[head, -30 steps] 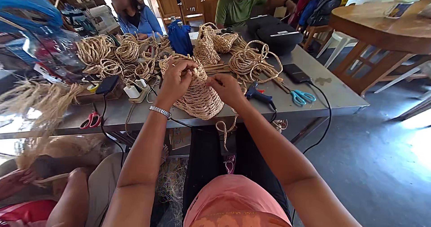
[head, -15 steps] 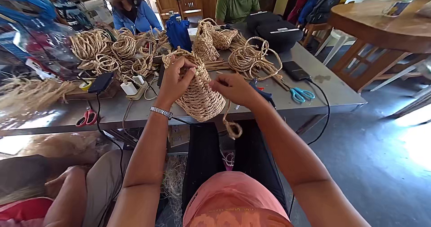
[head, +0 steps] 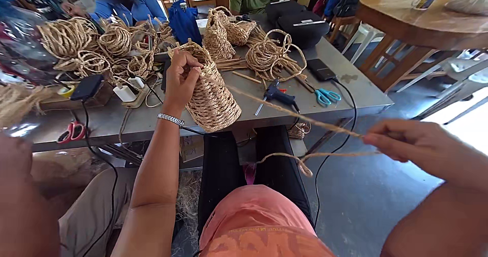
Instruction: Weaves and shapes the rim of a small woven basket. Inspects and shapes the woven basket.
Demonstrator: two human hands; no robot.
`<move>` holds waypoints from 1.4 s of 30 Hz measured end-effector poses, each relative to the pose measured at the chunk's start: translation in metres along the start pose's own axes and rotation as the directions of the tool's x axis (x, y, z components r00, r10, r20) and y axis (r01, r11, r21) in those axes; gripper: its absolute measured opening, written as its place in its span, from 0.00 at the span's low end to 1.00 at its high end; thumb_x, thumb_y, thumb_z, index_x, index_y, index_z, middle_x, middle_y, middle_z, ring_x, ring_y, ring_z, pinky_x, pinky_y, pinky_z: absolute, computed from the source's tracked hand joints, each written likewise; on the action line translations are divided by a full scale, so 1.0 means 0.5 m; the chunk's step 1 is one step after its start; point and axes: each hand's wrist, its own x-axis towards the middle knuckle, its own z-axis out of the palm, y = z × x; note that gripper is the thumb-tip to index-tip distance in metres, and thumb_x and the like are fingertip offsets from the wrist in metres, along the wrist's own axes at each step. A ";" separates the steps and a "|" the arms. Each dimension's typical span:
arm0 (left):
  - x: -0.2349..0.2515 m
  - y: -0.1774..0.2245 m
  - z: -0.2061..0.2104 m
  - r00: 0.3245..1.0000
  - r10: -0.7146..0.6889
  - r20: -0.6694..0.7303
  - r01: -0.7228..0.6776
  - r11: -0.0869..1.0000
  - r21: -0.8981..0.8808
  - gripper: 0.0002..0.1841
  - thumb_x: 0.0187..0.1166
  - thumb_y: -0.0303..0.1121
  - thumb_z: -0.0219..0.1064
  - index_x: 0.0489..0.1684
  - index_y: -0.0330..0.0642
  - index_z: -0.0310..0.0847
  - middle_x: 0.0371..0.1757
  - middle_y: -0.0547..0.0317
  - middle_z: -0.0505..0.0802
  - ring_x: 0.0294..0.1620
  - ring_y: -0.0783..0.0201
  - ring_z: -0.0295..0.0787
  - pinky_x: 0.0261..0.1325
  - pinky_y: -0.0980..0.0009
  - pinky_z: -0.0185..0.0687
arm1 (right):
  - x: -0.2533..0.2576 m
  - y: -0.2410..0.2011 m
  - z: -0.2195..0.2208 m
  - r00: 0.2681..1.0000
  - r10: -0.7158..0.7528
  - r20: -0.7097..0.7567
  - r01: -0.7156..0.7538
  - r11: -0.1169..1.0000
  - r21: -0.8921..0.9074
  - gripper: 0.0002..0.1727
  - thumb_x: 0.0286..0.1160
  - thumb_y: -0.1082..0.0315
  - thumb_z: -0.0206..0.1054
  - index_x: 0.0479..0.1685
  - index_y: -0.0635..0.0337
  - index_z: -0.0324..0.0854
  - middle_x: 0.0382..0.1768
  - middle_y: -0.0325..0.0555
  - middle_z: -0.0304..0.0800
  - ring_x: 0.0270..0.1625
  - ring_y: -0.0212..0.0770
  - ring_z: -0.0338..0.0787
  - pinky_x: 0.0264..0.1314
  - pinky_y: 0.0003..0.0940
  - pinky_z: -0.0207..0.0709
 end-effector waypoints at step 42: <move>-0.051 -0.003 0.047 0.983 -0.031 -0.180 0.017 0.997 -0.082 0.17 0.92 0.34 0.46 0.56 0.33 0.81 0.89 0.35 0.64 0.94 0.48 0.51 0.93 0.57 0.49 | 0.478 0.008 0.293 0.959 -0.135 -0.251 0.071 0.966 -0.249 0.19 0.73 0.75 0.69 0.64 0.68 0.84 0.66 0.74 0.80 0.74 0.76 0.75 0.74 0.73 0.68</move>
